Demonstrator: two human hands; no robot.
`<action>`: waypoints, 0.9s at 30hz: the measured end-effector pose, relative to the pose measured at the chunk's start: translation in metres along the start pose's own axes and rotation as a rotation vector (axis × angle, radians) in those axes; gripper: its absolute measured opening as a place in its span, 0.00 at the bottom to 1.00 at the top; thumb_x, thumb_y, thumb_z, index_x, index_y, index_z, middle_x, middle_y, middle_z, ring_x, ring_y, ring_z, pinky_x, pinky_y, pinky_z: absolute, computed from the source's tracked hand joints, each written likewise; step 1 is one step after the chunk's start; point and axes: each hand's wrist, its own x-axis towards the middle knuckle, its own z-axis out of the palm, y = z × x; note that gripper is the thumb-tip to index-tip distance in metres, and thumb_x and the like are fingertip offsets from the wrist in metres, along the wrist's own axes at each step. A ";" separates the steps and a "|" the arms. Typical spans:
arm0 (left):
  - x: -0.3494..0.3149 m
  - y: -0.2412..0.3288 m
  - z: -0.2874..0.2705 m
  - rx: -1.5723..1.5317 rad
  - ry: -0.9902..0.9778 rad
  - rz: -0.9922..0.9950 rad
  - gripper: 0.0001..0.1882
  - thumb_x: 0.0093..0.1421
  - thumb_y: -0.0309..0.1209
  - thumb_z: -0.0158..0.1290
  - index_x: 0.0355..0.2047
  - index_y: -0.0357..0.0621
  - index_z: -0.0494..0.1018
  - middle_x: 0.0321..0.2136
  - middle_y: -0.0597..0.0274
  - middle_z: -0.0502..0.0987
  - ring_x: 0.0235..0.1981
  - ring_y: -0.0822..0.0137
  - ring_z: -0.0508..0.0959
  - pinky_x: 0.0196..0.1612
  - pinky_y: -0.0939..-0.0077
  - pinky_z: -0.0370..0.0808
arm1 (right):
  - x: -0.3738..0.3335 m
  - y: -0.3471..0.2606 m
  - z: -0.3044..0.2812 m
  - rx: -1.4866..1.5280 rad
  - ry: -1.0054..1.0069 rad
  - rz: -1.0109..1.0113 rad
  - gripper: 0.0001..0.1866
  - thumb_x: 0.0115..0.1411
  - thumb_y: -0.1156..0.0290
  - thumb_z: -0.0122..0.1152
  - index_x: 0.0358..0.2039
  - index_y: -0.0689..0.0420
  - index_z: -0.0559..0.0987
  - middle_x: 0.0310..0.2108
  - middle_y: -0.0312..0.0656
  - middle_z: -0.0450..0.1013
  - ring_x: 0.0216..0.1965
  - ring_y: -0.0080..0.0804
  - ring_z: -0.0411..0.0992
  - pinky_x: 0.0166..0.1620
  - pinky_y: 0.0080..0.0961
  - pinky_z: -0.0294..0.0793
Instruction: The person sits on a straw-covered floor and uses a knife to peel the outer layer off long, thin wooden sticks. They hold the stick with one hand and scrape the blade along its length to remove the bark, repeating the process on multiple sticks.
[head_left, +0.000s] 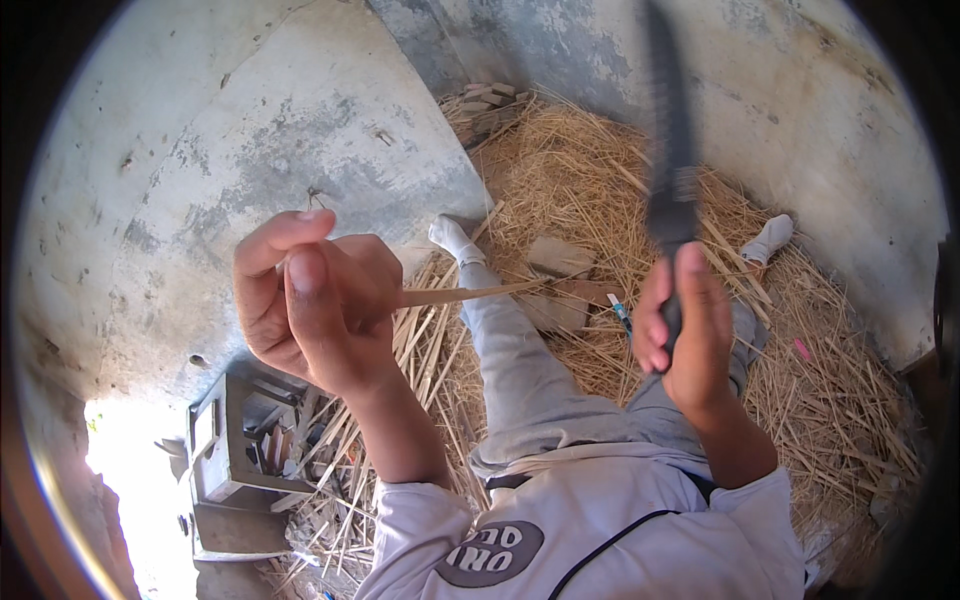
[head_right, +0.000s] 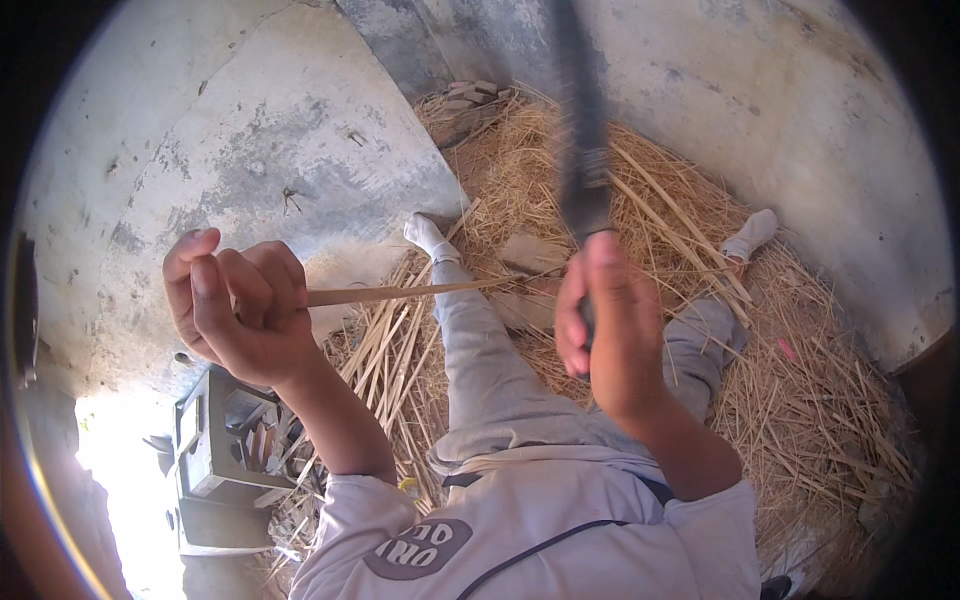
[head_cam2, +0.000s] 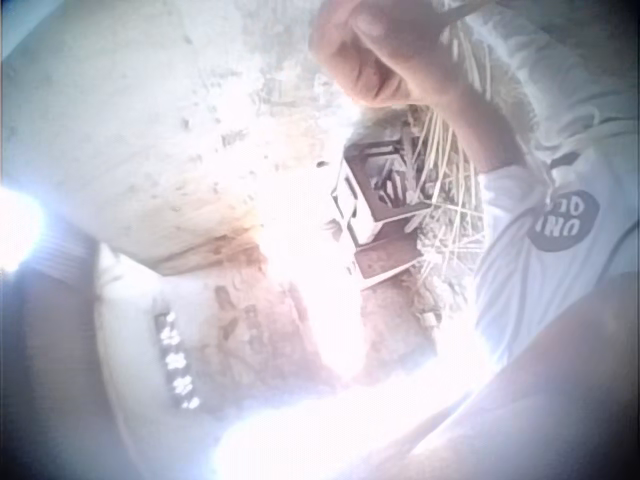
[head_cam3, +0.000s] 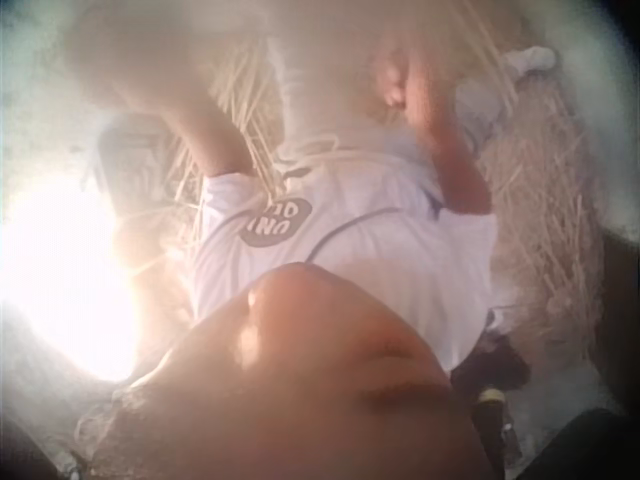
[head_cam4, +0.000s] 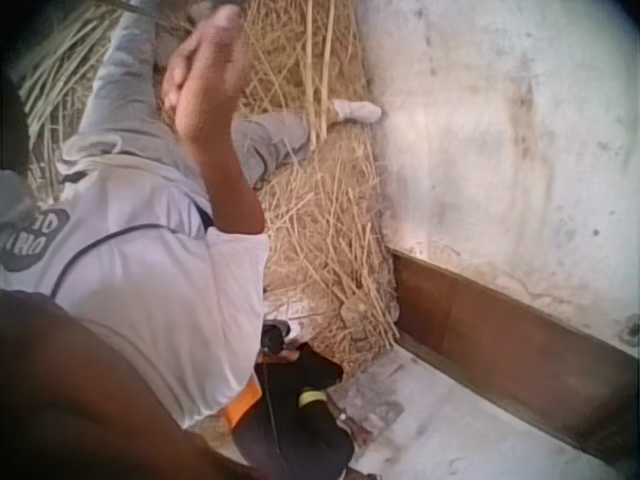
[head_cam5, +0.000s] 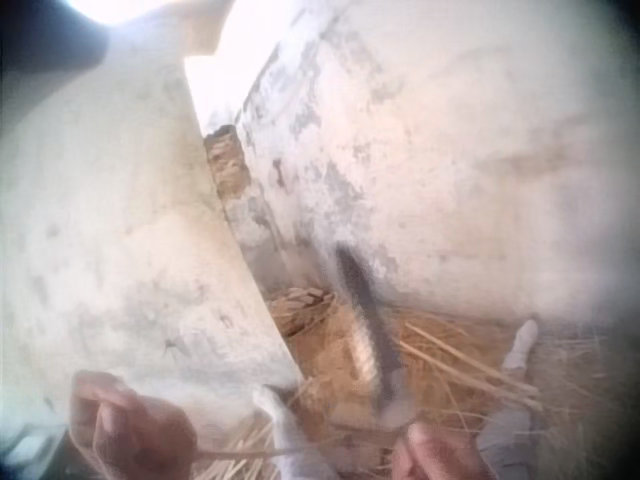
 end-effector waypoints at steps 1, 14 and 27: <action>0.001 -0.001 0.003 0.036 0.044 -0.002 0.14 0.69 0.25 0.36 0.46 0.28 0.69 0.08 0.75 0.53 0.05 0.82 0.49 0.08 0.81 0.51 | 0.000 0.003 0.005 0.108 0.102 -0.131 0.24 0.72 0.48 0.38 0.26 0.54 0.65 0.15 0.32 0.60 0.11 0.16 0.58 0.14 0.16 0.59; -0.005 0.001 0.012 0.196 0.094 -0.022 0.16 0.72 0.28 0.40 0.50 0.25 0.67 0.07 0.74 0.55 0.06 0.83 0.52 0.09 0.81 0.52 | -0.010 0.007 -0.001 0.072 0.006 -0.042 0.21 0.72 0.53 0.42 0.26 0.54 0.68 0.16 0.33 0.63 0.14 0.14 0.55 0.15 0.18 0.55; 0.000 0.005 0.023 0.260 0.111 -0.065 0.14 0.71 0.29 0.42 0.48 0.28 0.69 0.07 0.74 0.56 0.07 0.83 0.51 0.10 0.81 0.51 | -0.008 0.019 -0.008 -0.269 0.072 -0.465 0.21 0.69 0.51 0.49 0.29 0.55 0.71 0.16 0.29 0.62 0.16 0.14 0.60 0.19 0.18 0.60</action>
